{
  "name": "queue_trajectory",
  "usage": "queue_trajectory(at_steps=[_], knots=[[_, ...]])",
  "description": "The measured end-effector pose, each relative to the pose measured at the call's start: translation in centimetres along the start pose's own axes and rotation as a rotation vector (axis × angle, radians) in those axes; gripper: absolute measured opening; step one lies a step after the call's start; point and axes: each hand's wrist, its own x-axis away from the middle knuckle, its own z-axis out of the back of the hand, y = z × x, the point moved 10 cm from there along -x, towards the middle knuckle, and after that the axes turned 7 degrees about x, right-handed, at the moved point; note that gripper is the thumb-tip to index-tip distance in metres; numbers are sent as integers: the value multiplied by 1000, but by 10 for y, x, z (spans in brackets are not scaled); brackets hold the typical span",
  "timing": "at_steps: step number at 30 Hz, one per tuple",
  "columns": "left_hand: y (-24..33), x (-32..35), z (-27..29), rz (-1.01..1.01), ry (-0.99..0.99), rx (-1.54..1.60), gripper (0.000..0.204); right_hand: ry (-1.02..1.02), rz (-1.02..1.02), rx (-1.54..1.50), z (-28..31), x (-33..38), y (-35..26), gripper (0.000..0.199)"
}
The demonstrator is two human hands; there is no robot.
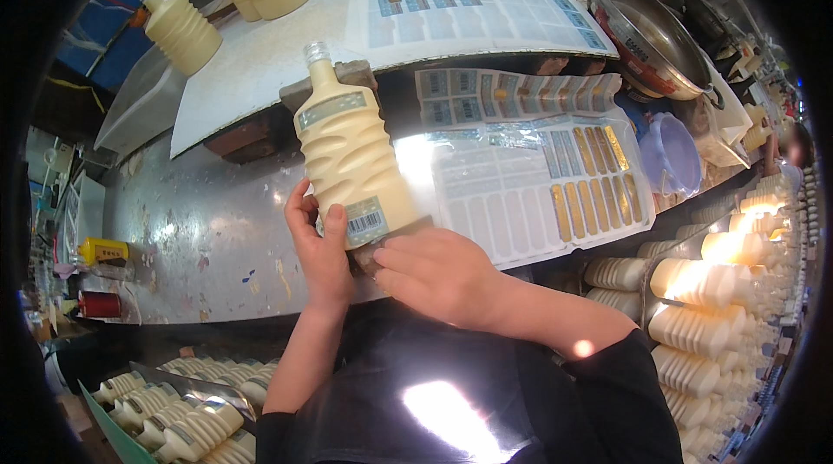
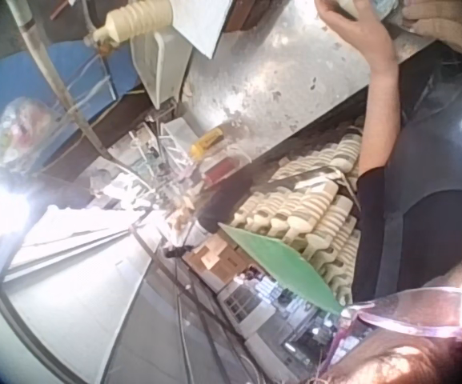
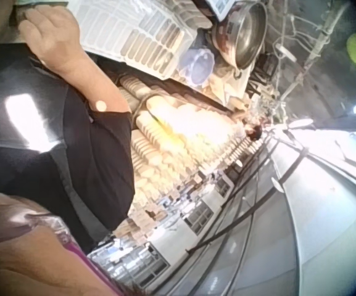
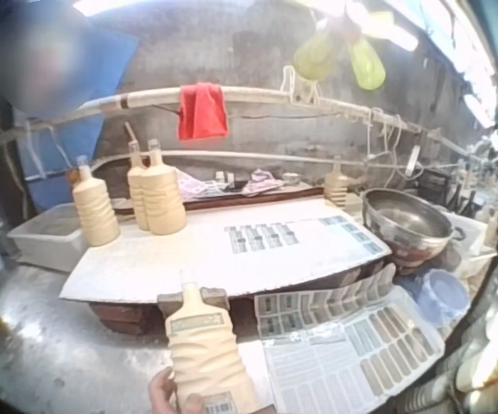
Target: The person applies adhesive labels to cream-colored plastic bottles. They pick up a bottle, peel a label from a sheet, and press it onto the bottle's body, repeating this process for several bottles.
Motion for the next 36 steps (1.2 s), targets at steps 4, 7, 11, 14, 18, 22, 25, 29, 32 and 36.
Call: queue_trajectory(at_steps=[4, 7, 11, 14, 18, 22, 25, 29, 32, 36], knots=[[0, -2, 6, 80, -11, 161, 48, 46, -98, 74, 10, -20, 9, 29], [0, -4, 7, 138, -25, 305, 42, -48, -160, 126, 1, -44, 4, 31], [-10, -4, 6, 204, -56, 515, 37, -259, 53, 173, -42, -36, -38, 35], [-16, -2, 11, 227, -2, 542, 35, -175, 0, 145, -26, -50, -38, 35], [-23, 1, 14, 257, 0, 614, 34, -23, -24, 252, -25, -54, -36, 27], [-27, 3, 16, 270, 8, 606, 36, -32, -48, 153, -38, -45, -40, 21], [-22, 6, 16, 258, 23, 595, 37, -89, -183, 29, -34, -45, -21, 16], [-19, 8, 20, 227, 52, 446, 39, -127, -424, 145, -18, -32, 14, 23], [-3, 14, 15, 134, 39, 382, 44, 8, -611, 143, -6, -29, 35, 21], [5, 20, 1, -1, -26, 77, 64, -106, -676, 116, -26, -24, 40, 25]])
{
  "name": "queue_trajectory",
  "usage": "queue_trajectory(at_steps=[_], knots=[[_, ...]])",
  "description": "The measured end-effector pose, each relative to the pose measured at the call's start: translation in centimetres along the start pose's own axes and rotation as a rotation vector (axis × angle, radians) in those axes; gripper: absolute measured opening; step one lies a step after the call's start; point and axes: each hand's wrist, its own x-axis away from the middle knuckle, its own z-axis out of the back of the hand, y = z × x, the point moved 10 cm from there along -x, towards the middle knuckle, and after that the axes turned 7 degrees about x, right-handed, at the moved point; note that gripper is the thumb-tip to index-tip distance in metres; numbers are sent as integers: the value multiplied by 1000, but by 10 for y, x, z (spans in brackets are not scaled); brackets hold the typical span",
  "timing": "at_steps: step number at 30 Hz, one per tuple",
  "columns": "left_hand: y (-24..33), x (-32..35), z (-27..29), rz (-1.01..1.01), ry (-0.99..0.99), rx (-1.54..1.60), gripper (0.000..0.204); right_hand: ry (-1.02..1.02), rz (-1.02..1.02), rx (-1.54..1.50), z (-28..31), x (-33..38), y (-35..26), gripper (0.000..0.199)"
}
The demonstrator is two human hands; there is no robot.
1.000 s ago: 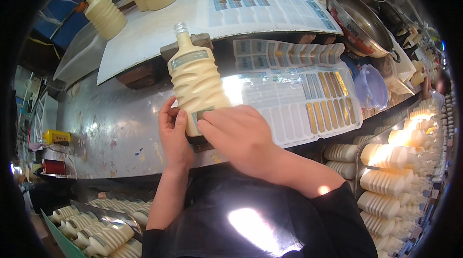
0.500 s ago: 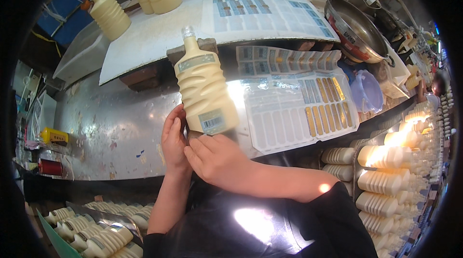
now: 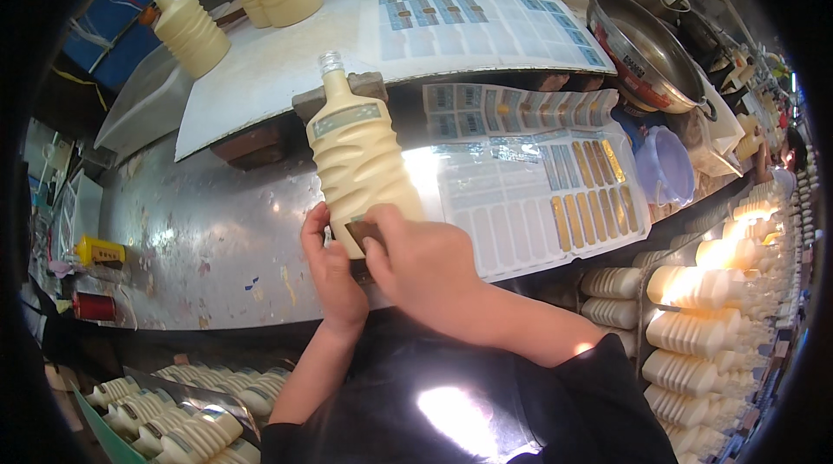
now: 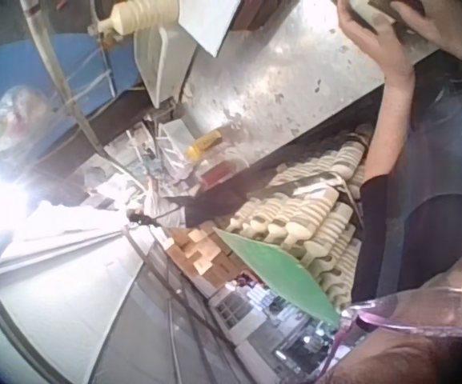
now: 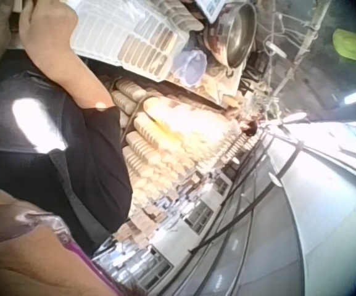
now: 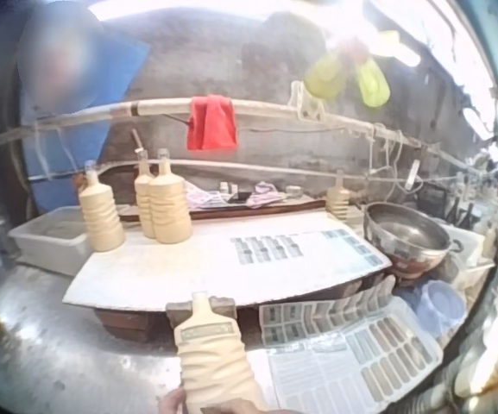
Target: The person applies adhesive labels to cream-colored plastic bottles. They pick up a bottle, peel a label from a sheet, and press it onto the bottle's body, repeating this process for several bottles.
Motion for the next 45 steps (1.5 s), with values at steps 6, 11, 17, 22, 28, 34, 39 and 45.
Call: queue_trajectory(at_steps=[6, 11, 17, 22, 28, 34, 39, 45], knots=[[-10, 2, -3, -90, 1, -314, 86, -57, -255, -66, -1, 6, 60, 26], [-16, 2, -3, -78, 19, -262, 84, -44, -304, -95, -1, 9, 73, 26], [-15, 3, -3, -129, 10, -213, 73, 12, -231, -87, 5, 7, 71, 22], [-13, 2, -2, -124, -15, -183, 66, 62, -150, -56, 10, 3, 66, 21], [-9, 4, -3, -127, -28, -175, 62, 72, -124, -64, 14, 0, 63, 20], [-12, 5, -3, -78, -62, -191, 66, 120, -243, -245, 22, 1, 67, 28], [-8, 7, -4, -11, -66, -253, 78, 121, -119, -251, 7, -12, 65, 26], [-41, 7, 13, 27, -174, -224, 90, 232, 221, 0, 32, -8, 33, 30]])
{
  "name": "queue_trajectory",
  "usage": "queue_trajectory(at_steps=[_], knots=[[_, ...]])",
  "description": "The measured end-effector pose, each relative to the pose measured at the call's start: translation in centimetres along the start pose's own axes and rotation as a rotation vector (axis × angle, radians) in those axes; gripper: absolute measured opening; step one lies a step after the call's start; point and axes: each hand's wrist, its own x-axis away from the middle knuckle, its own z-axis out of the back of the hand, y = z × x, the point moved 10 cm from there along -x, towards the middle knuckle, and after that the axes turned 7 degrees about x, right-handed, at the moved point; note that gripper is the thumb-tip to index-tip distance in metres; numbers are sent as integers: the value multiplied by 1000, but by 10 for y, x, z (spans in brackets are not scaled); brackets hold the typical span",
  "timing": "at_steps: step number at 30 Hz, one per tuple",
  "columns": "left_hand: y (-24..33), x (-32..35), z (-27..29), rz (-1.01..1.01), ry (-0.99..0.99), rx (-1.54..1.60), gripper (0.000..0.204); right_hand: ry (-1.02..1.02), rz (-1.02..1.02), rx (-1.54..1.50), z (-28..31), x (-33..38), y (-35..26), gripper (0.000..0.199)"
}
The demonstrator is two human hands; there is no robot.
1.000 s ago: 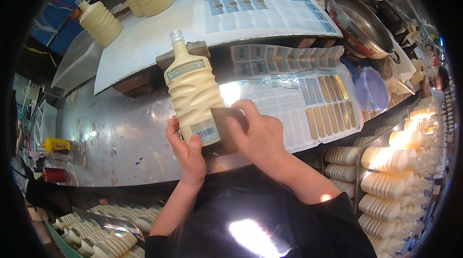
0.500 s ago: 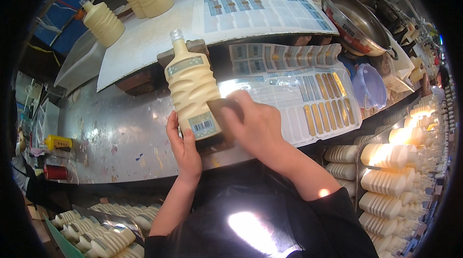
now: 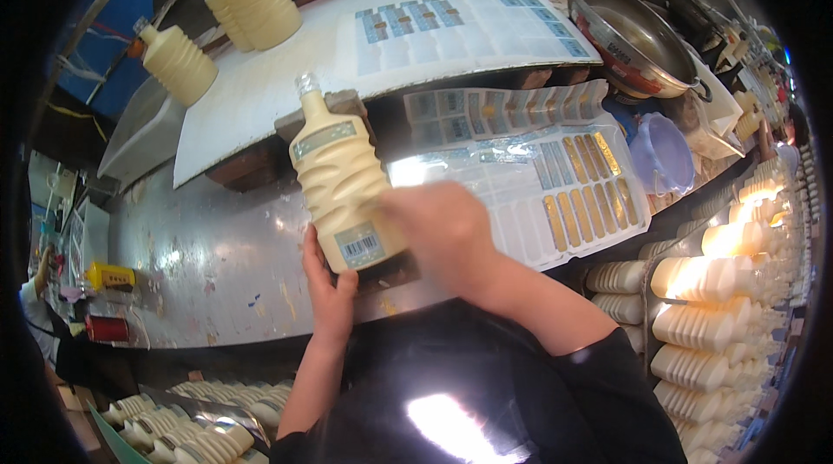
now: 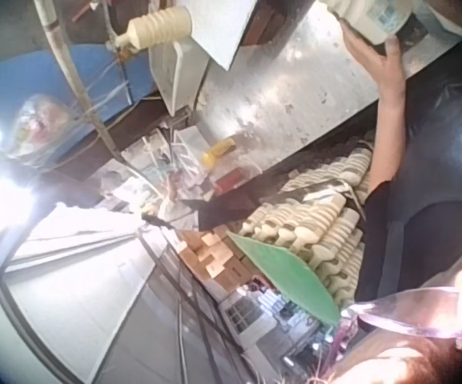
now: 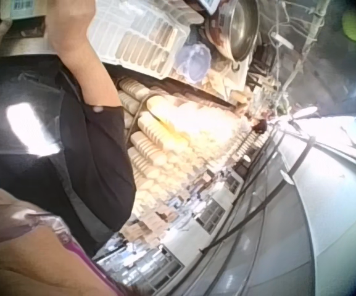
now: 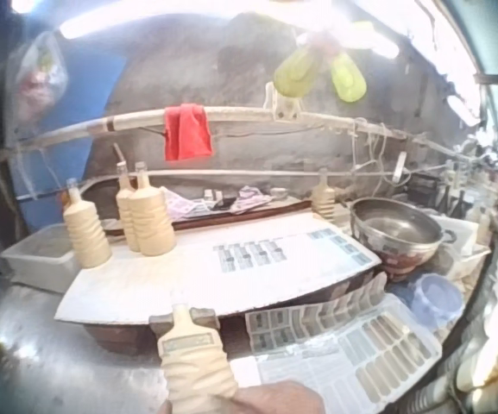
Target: The person applies adhesive labels to cream-colored plastic bottles. They pick up a bottle, peel a label from a sheet, and press it onto the bottle's body, repeating this process for several bottles.
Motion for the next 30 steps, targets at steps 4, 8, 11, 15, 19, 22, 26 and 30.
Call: queue_trajectory(at_steps=[4, 8, 11, 15, 19, 22, 26, 30], knots=[[16, -6, 3, -162, 90, -161, 80, -15, 396, -202, 0, 24, -61, 22], [41, -6, 15, -216, 147, -242, 71, 72, 259, -272, 13, 17, -54, 22], [84, 0, 14, -399, 150, -459, 70, -67, 253, -276, 6, 16, -56, 22], [74, -6, 15, -407, 159, -313, 77, -179, 147, -442, 0, 30, -49, 21], [34, -12, 8, -170, 174, -20, 84, -212, -414, -812, -3, 40, 10, 23], [44, -14, 17, -174, 184, -108, 77, -366, -448, -745, -10, 68, 40, 14], [120, -8, -1, -520, 138, -457, 61, -390, -694, -286, 22, 130, 92, 14], [120, -3, -25, -624, -8, -753, 53, -211, -549, 378, 77, 169, 126, 21]])
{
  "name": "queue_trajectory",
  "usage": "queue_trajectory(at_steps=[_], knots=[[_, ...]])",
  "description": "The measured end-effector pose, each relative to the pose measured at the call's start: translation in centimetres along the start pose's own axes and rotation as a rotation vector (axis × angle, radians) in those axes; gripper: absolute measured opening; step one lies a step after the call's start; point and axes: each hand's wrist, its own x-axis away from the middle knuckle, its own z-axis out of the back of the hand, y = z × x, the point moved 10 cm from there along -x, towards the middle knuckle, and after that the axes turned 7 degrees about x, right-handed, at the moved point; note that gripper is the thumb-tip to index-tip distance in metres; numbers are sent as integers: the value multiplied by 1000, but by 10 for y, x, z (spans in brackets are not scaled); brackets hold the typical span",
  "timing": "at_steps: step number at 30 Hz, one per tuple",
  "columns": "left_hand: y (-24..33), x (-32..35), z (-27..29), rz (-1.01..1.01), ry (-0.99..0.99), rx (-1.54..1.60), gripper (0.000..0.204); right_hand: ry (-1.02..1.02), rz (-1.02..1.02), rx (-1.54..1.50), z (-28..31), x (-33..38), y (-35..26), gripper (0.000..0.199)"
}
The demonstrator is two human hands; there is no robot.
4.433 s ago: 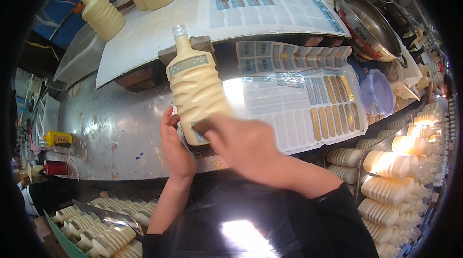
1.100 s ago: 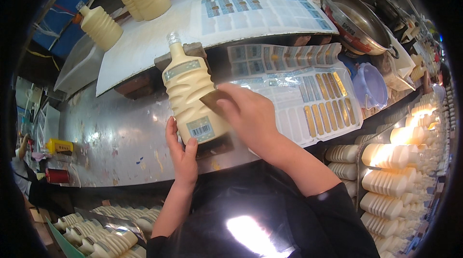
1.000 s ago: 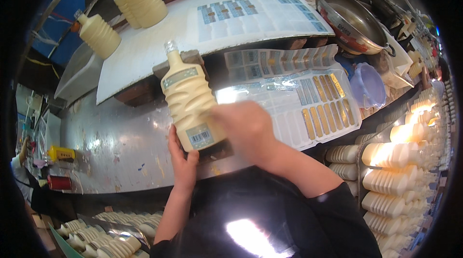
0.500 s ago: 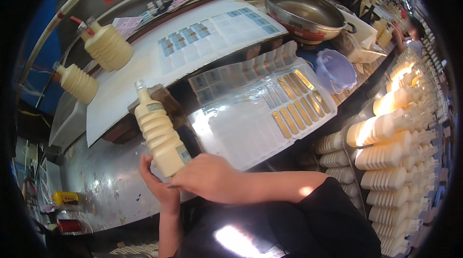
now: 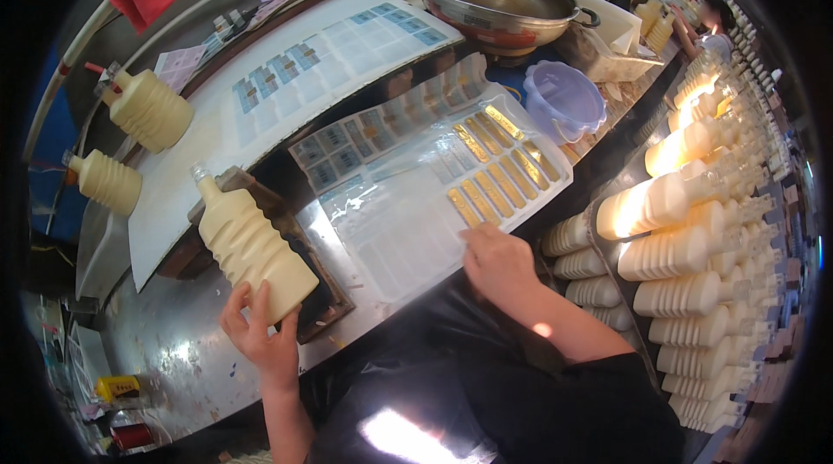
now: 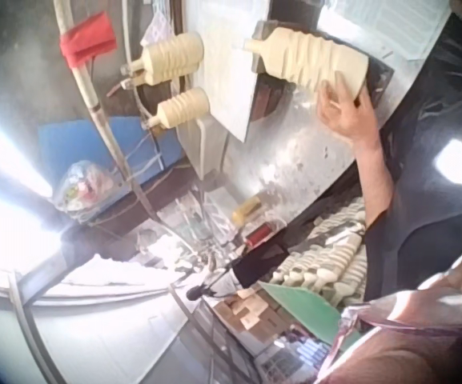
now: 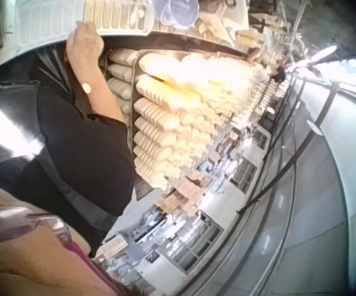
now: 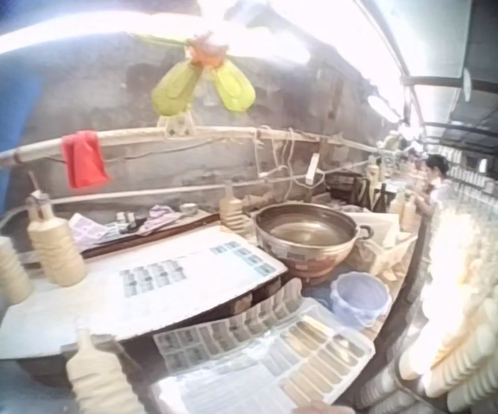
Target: The person applies adhesive labels to cream-colored plastic bottles. They pick up a bottle, peel a label from a sheet, and press it onto the bottle's body, repeating this process for several bottles.
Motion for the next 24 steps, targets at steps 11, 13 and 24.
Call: queue_trajectory(at_steps=[11, 13, 24], knots=[[57, -11, -1, -117, 20, 130, 37, -34, 204, 291, -14, 20, -1, 26], [68, -14, -9, -128, -14, 238, 33, -28, 306, 182, -11, 21, -5, 19], [90, -39, -22, -83, -38, 98, 37, -469, 97, -947, 1, -41, -134, 29]])
